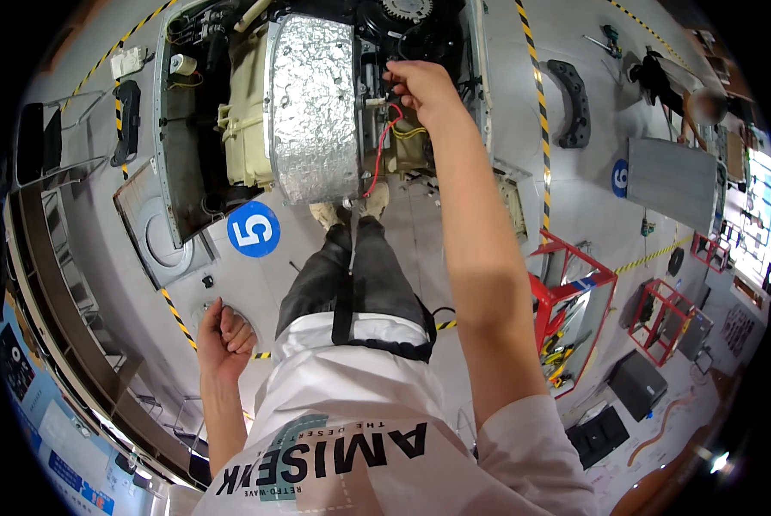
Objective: The person picks up screws from a plastic tray and then connects several wires to the back of a washing machine drum assembly by hand.
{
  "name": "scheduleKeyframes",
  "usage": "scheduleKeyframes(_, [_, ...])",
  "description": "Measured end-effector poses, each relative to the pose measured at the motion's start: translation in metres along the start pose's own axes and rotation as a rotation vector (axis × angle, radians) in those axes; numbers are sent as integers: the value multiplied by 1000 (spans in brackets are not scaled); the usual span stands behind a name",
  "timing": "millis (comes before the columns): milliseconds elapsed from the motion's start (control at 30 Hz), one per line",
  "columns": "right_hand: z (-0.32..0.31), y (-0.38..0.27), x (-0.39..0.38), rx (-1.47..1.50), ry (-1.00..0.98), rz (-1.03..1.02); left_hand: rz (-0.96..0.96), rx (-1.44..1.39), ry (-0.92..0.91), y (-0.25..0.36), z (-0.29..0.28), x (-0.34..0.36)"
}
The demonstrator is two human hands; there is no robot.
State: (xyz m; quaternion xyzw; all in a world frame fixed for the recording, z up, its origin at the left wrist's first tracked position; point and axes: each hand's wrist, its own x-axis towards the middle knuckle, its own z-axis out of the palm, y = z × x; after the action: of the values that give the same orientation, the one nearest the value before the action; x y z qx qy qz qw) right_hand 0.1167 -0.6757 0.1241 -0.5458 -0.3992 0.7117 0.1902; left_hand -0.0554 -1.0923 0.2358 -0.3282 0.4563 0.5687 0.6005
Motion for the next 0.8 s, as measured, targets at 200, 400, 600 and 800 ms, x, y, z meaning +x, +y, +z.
scheduleKeyframes(200, [-2,-9,-24,178,-125,-155,-23,-14,-27,-9,4,5])
scheduleKeyframes(400, [-22,-24,-70,-313,-147,-484,-36,21,-64,-13,14,11])
scheduleKeyframes(600, [-25,6,-129,-996,-107,-841,-38,86,-52,-12,25,15])
scheduleKeyframes(800, [-20,46,-161,-1175,-151,-833,-55,115,-84,-14,30,18])
